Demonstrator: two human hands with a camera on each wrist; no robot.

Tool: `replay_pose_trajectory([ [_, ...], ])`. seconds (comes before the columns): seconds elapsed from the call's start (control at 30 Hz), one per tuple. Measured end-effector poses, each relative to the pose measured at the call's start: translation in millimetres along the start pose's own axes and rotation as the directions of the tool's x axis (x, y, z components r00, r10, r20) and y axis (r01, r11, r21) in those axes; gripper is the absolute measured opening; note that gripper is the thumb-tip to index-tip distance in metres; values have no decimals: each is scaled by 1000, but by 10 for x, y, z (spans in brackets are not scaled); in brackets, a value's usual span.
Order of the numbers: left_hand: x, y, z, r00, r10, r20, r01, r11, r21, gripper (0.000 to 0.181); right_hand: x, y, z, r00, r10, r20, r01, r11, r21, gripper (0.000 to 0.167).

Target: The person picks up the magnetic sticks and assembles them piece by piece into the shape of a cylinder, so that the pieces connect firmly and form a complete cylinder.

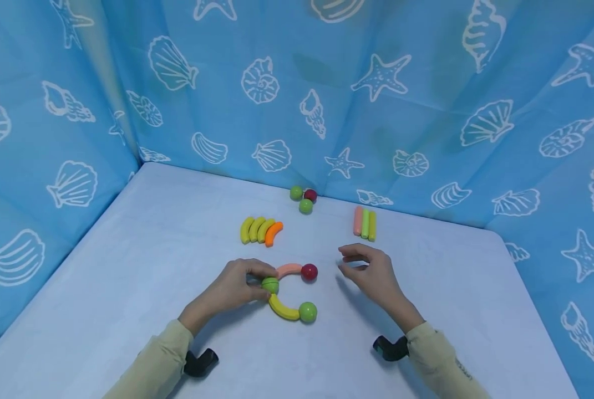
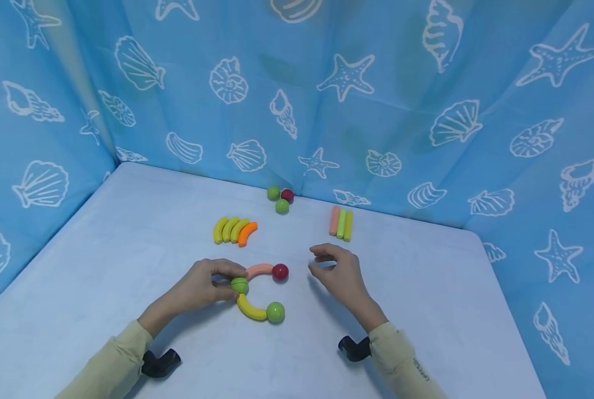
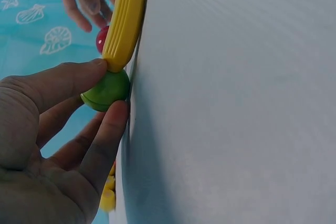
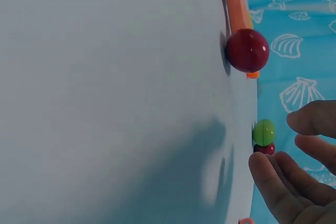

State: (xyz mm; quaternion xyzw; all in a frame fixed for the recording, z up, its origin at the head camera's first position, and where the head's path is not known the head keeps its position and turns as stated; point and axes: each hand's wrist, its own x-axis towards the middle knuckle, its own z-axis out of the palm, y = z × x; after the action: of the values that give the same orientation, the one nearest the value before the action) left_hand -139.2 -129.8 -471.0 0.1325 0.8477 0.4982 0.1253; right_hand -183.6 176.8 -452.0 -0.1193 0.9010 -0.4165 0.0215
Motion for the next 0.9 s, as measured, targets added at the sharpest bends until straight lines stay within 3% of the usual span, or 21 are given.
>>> replay_pose_trajectory([
  [0.47, -39, 3, -16, 1000, -19, -12, 19, 1000, 9, 35, 412, -129, 248, 994, -98, 40, 99, 994, -39, 33],
  [0.9, -59, 5, -39, 1000, -23, 0, 23, 1000, 12, 36, 616, -288, 411, 991, -93, 94, 102, 990, -97, 35],
])
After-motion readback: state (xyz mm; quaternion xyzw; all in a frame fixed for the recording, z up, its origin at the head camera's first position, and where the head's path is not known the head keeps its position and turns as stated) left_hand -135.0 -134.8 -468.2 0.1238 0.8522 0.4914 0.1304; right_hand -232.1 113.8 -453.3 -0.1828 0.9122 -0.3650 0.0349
